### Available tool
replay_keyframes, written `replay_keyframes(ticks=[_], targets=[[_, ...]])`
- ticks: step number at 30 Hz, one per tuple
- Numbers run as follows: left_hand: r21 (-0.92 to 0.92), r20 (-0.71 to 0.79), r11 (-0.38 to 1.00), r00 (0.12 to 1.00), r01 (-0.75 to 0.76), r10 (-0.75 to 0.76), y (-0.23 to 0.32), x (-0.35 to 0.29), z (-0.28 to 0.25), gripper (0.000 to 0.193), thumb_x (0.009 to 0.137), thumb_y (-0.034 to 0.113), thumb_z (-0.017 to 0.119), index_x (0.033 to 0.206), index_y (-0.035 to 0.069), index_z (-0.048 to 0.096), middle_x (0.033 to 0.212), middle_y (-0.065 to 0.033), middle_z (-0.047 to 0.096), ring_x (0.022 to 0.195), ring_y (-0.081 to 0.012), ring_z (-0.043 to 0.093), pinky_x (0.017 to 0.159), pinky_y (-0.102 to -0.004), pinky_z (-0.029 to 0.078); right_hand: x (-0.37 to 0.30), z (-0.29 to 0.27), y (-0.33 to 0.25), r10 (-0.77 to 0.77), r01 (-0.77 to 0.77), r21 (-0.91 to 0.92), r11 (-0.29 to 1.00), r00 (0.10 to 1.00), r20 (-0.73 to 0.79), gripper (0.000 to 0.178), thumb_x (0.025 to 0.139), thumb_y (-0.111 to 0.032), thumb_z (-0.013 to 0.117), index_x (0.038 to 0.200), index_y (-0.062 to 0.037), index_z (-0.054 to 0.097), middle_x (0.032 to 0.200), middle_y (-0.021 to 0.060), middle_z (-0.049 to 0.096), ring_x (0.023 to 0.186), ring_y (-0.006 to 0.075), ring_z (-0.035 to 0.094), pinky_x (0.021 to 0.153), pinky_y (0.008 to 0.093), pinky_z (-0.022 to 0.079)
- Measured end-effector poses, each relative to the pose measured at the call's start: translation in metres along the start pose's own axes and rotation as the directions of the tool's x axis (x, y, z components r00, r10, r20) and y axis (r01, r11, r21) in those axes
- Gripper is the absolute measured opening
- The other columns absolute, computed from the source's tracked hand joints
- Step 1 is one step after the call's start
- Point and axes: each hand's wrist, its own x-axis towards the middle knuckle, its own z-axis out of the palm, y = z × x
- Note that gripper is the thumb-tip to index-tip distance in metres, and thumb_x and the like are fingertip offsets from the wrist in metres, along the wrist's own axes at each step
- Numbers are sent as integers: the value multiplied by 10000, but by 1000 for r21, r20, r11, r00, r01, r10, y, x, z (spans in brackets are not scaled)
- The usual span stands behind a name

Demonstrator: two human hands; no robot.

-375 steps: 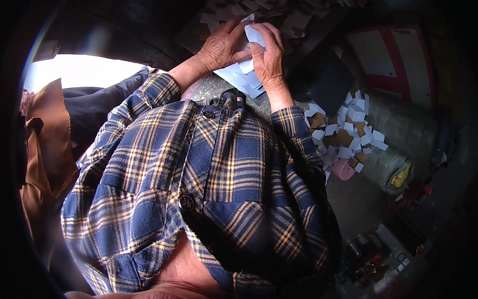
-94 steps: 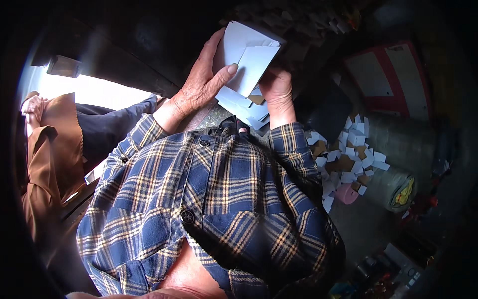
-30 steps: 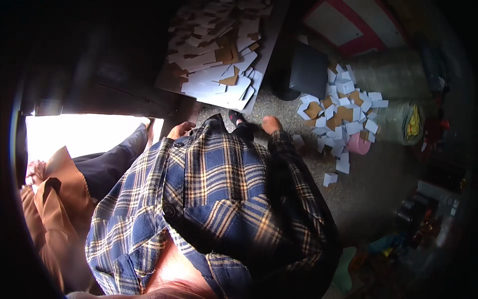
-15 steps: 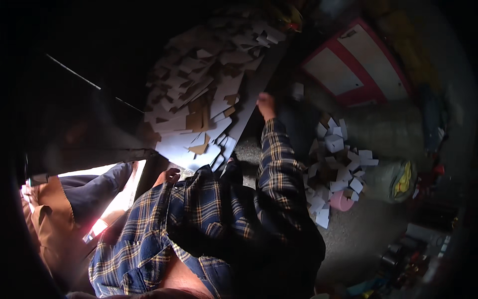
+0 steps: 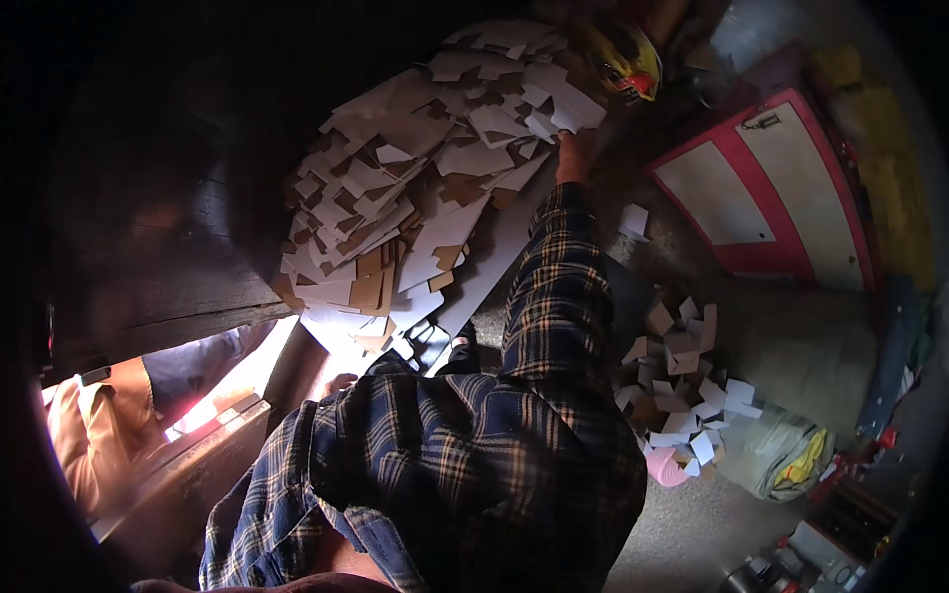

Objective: The recorder folds flat pieces of cardboard into complete boxes for packaging.

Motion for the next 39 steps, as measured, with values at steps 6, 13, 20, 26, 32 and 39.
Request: replay_keyframes(ticks=[6, 13, 20, 26, 32, 39], targets=[[-411, 29, 897, 985, 165, -168, 59, -11, -11, 290, 821, -28, 586, 1095, 49, 639, 967, -78, 644, 807, -152, 600, 678, -270, 511, 27, 9, 12, -180, 173, -221, 960, 984, -11, 352, 799, -145, 597, 1148, -98, 586, 880, 64, 620, 729, 174, 578, 604, 296, 463], [-298, -8, 954, 999, 43, -48, 40, -14, -20, 324, 792, -58, 593, 1098, 41, 635, 957, -76, 631, 804, -153, 584, 683, -273, 506, 14, 26, -37, 327, -341, 186, 921, 940, 102, 276, 784, -120, 588, 1052, -95, 646, 788, 43, 624, 613, 136, 559, 548, 256, 435], [-521, 72, 830, 979, 200, -190, 48, -6, -26, 333, 760, -68, 624, 1071, 49, 650, 950, -57, 636, 755, -139, 591, 673, -253, 498, -1, 27, -45, 81, -35, 676, 736, 996, -37, 194, 772, -50, 551, 903, -71, 693, 727, 46, 631, 595, 134, 561, 537, 252, 433], [23, 72, 995, 993, -95, 93, 119, -7, -41, 261, 788, 41, 662, 1045, 81, 669, 814, -16, 657, 682, -139, 602, 632, -240, 484, -117, -20, -77, 127, -95, 628, 772, 992, -7, 215, 730, 38, 494, 819, -24, 680, 714, 61, 637, 632, 139, 568, 592, 237, 441], [215, 223, 949, 958, -230, 181, 198, 10, -90, 357, 844, 271, 675, 1102, 28, 634, 819, -68, 657, 692, -157, 603, 652, -283, 485, -228, -40, -119, -64, 11, 716, 698, 997, 47, 193, 711, 76, 499, 784, -2, 660, 710, 73, 638, 643, 142, 565, 618, 231, 441], [-869, 282, 495, 804, -18, 524, 249, 43, -170, 853, 900, 679, 403, 1391, -16, 350, 1396, -234, 405, 1225, -342, 467, 946, -409, 460, -402, -14, -182, -287, -37, 783, 620, 919, 270, 184, 722, 110, 500, 761, 6, 646, 725, 76, 634, 654, 143, 555, 631, 225, 440]])
